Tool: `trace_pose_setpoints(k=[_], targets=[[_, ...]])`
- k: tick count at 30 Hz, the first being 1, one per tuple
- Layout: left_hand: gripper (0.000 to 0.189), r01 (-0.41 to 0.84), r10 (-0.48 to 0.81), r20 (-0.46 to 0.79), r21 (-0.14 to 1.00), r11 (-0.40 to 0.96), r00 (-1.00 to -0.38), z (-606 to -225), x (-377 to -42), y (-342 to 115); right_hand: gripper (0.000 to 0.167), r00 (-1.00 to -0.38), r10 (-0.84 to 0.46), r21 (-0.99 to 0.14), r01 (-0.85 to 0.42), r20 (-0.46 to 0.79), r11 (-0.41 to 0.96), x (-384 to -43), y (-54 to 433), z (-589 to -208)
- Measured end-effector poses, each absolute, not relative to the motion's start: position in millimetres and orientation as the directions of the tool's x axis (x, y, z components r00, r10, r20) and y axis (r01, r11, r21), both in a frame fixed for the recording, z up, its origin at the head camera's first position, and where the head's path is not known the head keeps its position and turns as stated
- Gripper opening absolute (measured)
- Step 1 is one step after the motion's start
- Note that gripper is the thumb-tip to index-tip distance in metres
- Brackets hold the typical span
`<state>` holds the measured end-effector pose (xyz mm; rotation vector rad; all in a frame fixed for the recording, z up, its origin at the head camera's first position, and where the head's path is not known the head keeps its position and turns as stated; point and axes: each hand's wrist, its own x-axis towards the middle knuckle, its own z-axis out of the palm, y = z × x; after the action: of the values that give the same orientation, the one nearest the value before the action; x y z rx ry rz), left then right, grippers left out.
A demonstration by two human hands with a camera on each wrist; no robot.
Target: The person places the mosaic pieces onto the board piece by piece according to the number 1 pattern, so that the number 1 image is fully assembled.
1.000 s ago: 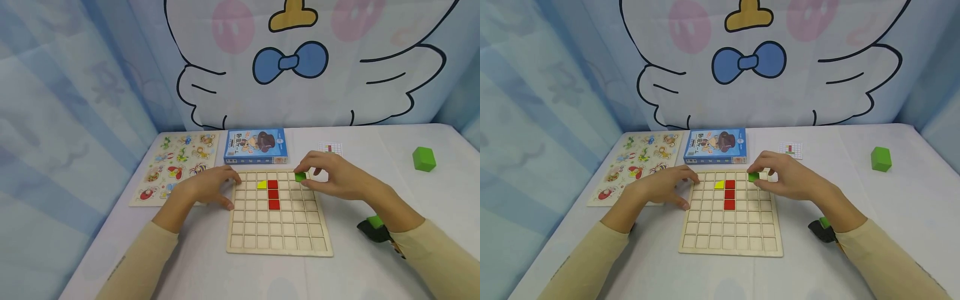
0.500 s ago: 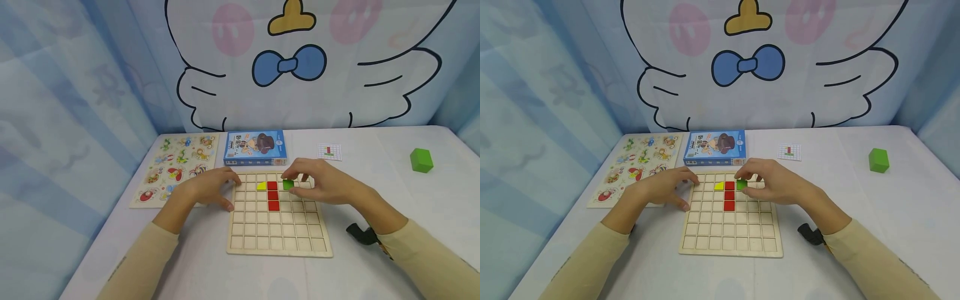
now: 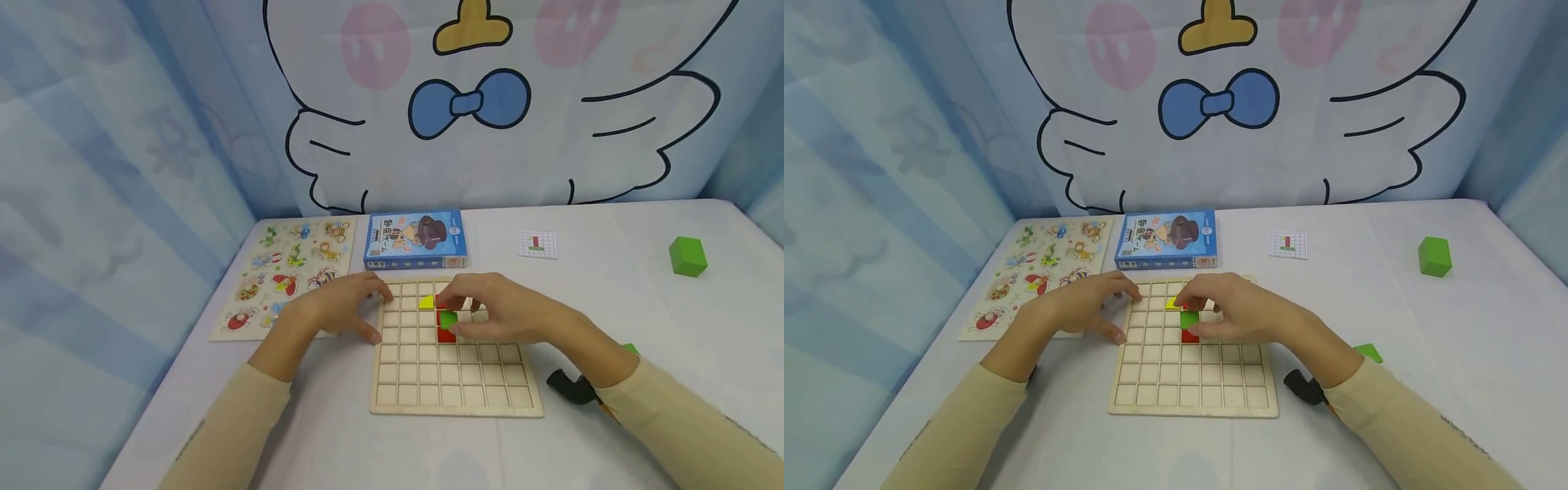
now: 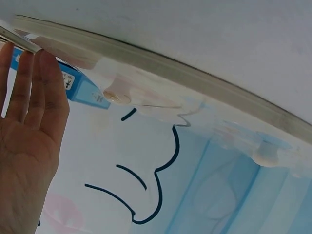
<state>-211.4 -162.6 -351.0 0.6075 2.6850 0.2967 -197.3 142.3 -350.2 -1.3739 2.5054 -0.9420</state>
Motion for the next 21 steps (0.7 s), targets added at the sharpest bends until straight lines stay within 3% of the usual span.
trace_pose_setpoints(k=[21], targets=[[0.067,0.386,0.465,-0.31,0.282,0.878,-0.829,-348.6,-213.5,-163.6,0.047,-0.572,-0.82,-0.608,-0.647,-0.011,0.46,-186.7,117.3,-350.5]])
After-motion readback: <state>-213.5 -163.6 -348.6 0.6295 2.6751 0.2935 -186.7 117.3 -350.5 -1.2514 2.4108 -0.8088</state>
